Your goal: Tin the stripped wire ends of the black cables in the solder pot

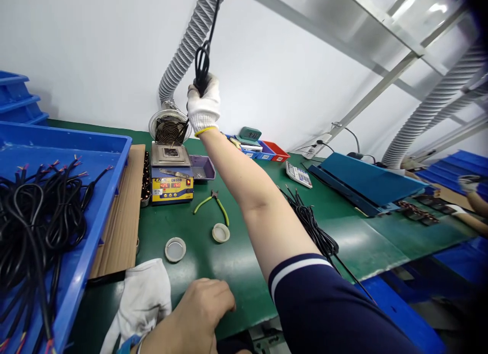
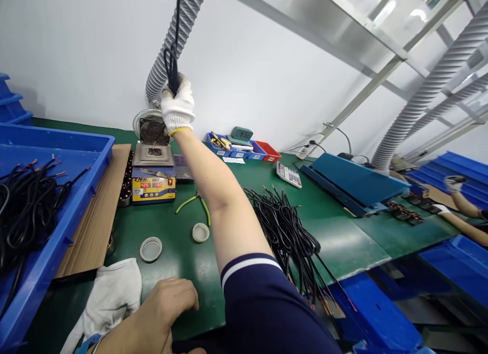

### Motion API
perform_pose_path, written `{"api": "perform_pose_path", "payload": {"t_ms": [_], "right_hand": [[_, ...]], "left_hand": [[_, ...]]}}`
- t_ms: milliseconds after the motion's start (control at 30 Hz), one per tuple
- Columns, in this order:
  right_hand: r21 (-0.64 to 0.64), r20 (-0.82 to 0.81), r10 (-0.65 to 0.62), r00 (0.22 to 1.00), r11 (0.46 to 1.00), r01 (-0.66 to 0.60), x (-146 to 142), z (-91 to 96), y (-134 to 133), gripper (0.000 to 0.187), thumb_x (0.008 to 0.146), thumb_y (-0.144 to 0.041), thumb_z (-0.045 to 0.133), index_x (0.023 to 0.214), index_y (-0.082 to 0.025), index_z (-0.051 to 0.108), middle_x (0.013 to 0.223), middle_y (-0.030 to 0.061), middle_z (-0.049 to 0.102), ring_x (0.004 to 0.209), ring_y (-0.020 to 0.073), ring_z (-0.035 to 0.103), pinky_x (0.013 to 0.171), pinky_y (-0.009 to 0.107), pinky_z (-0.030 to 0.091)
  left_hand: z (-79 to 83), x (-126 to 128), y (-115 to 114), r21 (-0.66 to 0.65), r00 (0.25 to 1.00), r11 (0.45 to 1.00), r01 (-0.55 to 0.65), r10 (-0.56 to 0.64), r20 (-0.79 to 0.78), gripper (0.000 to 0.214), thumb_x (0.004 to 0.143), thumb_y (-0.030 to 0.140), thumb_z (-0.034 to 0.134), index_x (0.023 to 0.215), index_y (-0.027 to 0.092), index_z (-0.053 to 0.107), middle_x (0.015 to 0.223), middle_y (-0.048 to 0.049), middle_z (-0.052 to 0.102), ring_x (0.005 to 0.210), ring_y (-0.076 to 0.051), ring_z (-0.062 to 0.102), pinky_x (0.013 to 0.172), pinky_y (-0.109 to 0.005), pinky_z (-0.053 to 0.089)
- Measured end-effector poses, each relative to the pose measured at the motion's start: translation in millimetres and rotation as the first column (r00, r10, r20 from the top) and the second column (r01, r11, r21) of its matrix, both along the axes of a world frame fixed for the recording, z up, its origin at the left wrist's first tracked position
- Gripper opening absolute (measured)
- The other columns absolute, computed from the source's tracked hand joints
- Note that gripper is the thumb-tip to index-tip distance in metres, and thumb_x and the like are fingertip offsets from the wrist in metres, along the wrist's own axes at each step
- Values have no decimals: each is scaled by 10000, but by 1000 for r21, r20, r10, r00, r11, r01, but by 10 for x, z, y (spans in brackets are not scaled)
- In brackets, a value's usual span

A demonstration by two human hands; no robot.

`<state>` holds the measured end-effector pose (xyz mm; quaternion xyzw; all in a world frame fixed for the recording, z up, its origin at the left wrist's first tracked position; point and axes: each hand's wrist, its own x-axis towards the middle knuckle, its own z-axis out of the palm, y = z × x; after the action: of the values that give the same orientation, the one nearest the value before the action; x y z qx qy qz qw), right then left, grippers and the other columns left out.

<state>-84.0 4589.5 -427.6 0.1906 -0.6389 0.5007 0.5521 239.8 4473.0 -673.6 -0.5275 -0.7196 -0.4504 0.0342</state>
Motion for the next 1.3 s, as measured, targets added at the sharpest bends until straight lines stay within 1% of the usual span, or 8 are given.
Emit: {"api": "perform_pose_path", "payload": {"t_ms": [167,300,433,667,833,1000,1100,1300], "right_hand": [[-118,-16,66,998,991,-68,222,258,35,396,730,-141,524,1115,-184,445,1030,28,617,929,84,604,930,242,473],[-187,-36,113,993,975,-118,344,332,22,399,708,-178,518,1097,-242,457,974,15,629,928,125,622,921,261,483],[-212,-57,157,986,963,-166,415,369,25,440,661,-231,535,1074,-376,483,993,-46,644,973,142,614,947,266,464],[-357,-106,338,935,865,-352,768,317,62,285,717,-155,574,982,-210,483,776,-48,581,717,105,620,807,324,532],[-580,-92,583,807,627,-520,1462,-60,310,207,805,-137,509,994,-203,456,835,-57,607,766,72,646,899,368,508],[-744,-154,586,796,461,-484,1988,-733,759,143,831,-130,461,929,-216,520,858,-54,653,819,60,649,957,351,492],[-847,-151,550,821,357,-395,2173,-1122,938,143,858,-120,439,886,-207,548,811,-53,670,785,57,651,955,342,502],[-915,-104,508,855,288,-283,2389,-1547,1032,222,899,-130,383,848,-211,584,791,-57,684,762,46,653,965,333,500]], "left_hand": [[112,0,-24,-12,1000,1000,23,-23,-2,353,603,431,669,730,201,433,662,-13,515,606,-165,473,550,-291,298],[141,14,-21,5,1000,1000,22,-22,-4,316,582,357,652,745,199,432,655,-7,500,596,-159,457,548,-295,290],[137,14,-5,12,1000,1000,13,-13,6,321,550,318,649,746,198,425,643,5,476,579,-147,426,538,-295,272],[202,24,-13,60,1000,998,-16,17,-9,302,558,294,649,756,196,445,635,4,472,567,-149,419,523,-297,287],[260,2,-34,265,985,951,-160,136,106,166,700,217,626,793,184,493,681,-18,513,602,-143,472,557,-280,387],[170,-55,-27,320,850,856,-406,225,477,132,846,224,566,971,182,553,838,-43,610,666,-120,547,610,-240,464],[132,-68,-11,284,748,844,-455,190,636,230,835,274,603,1037,172,564,907,-56,636,696,-120,575,620,-227,485],[179,-72,24,214,686,885,-412,147,712,203,768,300,658,909,155,641,742,-14,604,647,-113,560,588,-205,468]]}}
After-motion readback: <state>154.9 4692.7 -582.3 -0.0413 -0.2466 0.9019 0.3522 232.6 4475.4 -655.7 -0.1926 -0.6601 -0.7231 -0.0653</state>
